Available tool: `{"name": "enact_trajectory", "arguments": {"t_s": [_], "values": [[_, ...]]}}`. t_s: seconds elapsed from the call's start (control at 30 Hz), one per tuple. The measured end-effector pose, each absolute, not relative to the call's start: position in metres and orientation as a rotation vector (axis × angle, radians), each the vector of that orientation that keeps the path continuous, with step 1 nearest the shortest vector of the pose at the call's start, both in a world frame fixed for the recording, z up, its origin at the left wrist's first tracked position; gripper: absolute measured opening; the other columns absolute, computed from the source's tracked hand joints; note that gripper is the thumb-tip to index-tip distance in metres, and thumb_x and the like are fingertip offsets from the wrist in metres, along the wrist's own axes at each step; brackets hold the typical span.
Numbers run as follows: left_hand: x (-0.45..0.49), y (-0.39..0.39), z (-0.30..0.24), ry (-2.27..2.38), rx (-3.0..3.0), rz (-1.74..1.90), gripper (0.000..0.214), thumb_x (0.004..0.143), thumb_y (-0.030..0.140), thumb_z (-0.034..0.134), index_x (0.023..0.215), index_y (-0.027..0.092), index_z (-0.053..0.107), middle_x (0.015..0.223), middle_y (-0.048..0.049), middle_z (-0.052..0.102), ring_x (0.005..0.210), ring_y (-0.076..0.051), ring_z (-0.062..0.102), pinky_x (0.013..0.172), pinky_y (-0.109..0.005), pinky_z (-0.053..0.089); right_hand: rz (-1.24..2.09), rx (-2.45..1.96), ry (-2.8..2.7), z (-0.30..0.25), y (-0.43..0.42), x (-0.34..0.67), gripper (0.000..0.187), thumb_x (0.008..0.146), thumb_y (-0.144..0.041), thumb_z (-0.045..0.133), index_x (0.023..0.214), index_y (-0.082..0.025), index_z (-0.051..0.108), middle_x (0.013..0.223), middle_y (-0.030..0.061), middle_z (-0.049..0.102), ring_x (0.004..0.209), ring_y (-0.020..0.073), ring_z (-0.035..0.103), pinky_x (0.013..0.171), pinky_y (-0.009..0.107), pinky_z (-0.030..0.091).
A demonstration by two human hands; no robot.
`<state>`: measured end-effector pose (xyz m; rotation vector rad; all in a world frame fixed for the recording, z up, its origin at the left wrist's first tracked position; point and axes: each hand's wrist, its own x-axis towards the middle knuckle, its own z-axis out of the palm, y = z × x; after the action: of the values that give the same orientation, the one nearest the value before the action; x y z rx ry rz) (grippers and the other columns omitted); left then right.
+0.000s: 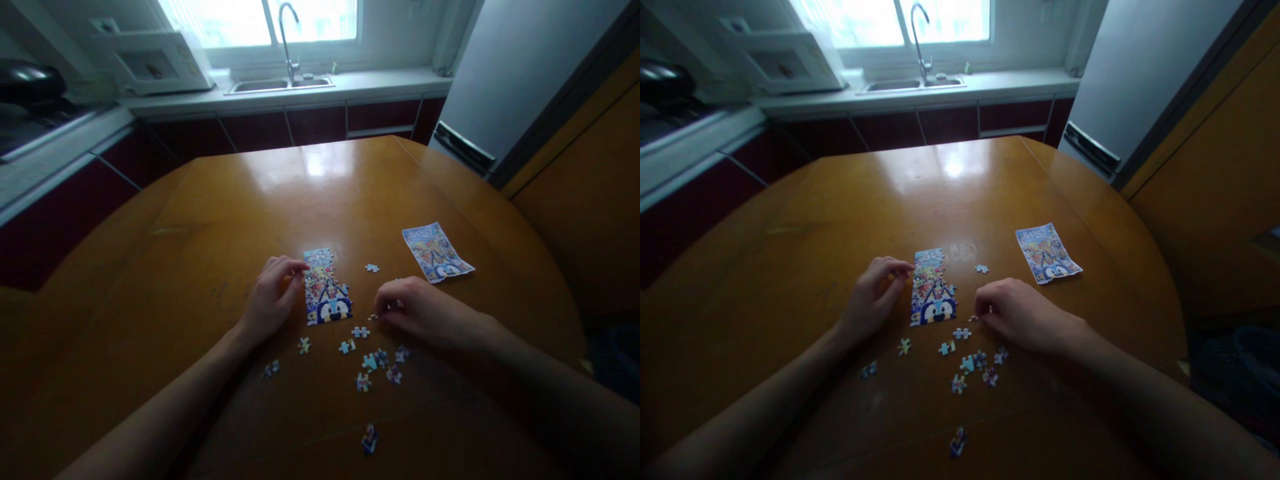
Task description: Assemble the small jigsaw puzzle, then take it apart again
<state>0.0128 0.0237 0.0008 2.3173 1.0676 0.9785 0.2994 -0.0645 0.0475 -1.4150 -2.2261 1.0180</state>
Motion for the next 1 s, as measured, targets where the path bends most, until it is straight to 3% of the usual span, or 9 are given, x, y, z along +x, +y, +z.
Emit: {"name": "enact_trajectory", "arguments": {"t_s": [0.33,1.0], "values": [[0.011,0.024,0.000,1.059,2.317,0.974,0.012,0.097,0.019,0.053,0.099,0.019,0.064,0.090,-0.0038,0.063,0.090,-0.020,0.056,0.081,-0.035,0.045,1.132,-1.531,-1.876,0.039,-0.054,0.303,0.011,0.084,-0.011,0.064,0.083,-0.016,0.074,0.078,0.0041,0.073,0.070,0.0136,0.062,0.062,0.025,0.046],[0.012,0.023,-0.001,1.045,2.315,0.990,0.013,0.095,0.016,0.053,0.099,0.019,0.064,0.089,-0.0038,0.063,0.090,-0.020,0.056,0.081,-0.035,0.045,0.912,-1.681,-2.324,0.039,-0.073,0.299,0.015,0.081,-0.012,0.061,0.076,-0.022,0.071,0.079,0.0019,0.071,0.070,0.0156,0.062,0.064,0.028,0.041]]}}
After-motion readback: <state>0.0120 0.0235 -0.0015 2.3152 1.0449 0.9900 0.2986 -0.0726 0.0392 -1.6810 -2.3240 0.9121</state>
